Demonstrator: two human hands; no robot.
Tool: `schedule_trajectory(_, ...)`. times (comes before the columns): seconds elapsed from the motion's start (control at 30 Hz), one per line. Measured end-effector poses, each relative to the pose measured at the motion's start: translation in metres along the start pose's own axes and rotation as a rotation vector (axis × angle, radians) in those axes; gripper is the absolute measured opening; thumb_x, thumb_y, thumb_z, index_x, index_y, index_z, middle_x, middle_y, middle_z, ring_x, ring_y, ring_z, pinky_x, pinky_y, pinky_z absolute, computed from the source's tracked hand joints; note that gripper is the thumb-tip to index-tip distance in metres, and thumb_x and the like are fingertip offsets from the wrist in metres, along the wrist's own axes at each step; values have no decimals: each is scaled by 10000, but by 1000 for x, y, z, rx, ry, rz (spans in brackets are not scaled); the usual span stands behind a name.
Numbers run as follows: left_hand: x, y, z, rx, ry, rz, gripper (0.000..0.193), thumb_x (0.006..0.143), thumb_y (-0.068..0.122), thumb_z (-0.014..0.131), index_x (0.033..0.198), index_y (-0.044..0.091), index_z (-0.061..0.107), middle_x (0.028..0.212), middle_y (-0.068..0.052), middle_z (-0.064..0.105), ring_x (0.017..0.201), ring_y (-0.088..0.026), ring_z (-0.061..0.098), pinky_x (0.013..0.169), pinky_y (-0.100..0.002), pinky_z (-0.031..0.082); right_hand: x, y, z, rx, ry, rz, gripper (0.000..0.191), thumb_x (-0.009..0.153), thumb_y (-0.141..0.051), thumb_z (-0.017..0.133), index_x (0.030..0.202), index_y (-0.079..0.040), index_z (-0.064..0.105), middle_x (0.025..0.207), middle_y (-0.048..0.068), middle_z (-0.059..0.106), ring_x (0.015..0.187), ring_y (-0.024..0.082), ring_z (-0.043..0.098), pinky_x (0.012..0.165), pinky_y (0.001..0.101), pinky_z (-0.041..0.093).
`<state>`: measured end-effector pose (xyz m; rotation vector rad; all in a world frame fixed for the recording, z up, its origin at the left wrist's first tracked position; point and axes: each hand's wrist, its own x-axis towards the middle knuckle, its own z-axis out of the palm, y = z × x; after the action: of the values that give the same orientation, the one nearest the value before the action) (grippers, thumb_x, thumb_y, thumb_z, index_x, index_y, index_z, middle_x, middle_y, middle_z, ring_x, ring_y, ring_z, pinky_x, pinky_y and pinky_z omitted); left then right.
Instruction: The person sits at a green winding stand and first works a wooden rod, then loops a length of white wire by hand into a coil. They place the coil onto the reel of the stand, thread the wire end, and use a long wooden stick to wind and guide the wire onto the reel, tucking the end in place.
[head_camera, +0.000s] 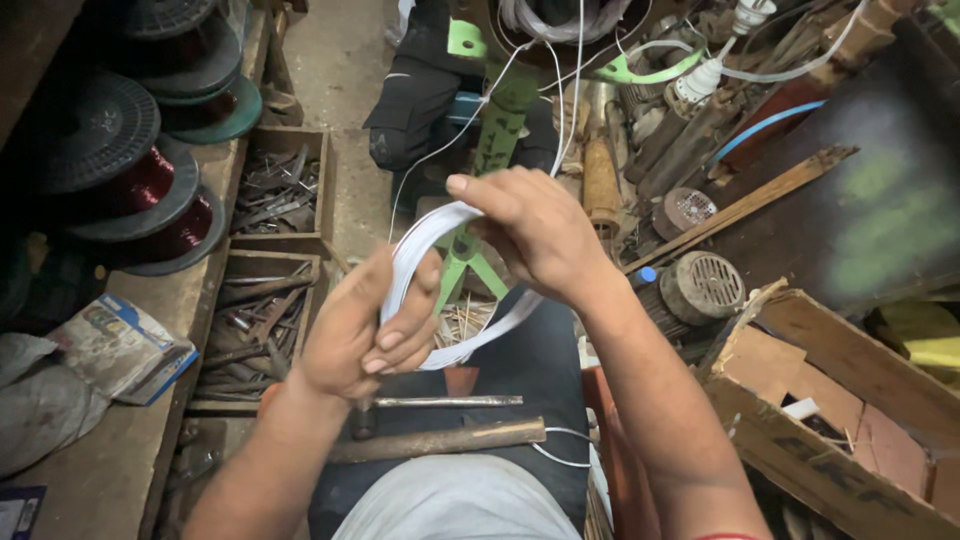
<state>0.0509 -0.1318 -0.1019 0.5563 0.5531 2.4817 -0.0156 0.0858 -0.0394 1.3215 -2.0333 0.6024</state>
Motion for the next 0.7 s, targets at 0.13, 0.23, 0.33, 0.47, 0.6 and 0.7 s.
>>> schedule_trajectory(0.13,-3,17,-6,298,-164,-19,365,1015,257,622,1256,-2,532,698,-41,570,690,-193,651,1006,-354,489,-16,1,-1,-116,18,106,401,915,-100,776,1302,-126,673,924,51,665,808,262,631,707,407,464)
schedule_trajectory(0.23,-2,23,-12,479,-131,-25,433,1036,299,660,1304,-21,545,850,-100,696,893,-290,745,1205,-469,495,-20,-1,-9,-160,82,145,293,954,-129,756,1236,-116,680,926,67,655,834,274,638,744,407,475)
schedule_trajectory(0.33,5,25,-14,620,72,4,480,988,336,688,1264,-47,602,996,-161,775,1021,-327,768,1077,-556,513,-19,-1,-20,-104,19,237,235,982,-139,745,1199,-65,695,876,81,619,811,288,618,736,414,462)
schedule_trajectory(0.47,15,25,-4,769,93,64,729,939,546,679,1377,-32,613,1294,-220,735,1258,-321,670,1123,-549,435,-18,-3,-22,-74,112,368,121,1032,-155,695,1091,-52,673,900,96,655,829,286,662,739,384,502)
schedule_trajectory(0.6,27,22,14,1051,-144,244,847,931,693,560,1460,36,484,1665,-181,278,1583,-274,262,1321,-483,161,-14,-3,-16,23,115,508,154,1078,-176,654,1026,-32,672,798,98,639,710,252,670,652,353,501)
schedule_trajectory(0.7,34,18,22,814,-243,224,935,985,601,623,1639,84,199,1780,-135,15,1662,-257,43,1386,-476,36,-12,-7,-17,-33,59,594,220,1083,-291,637,1128,-81,682,930,112,711,868,263,718,769,377,537)
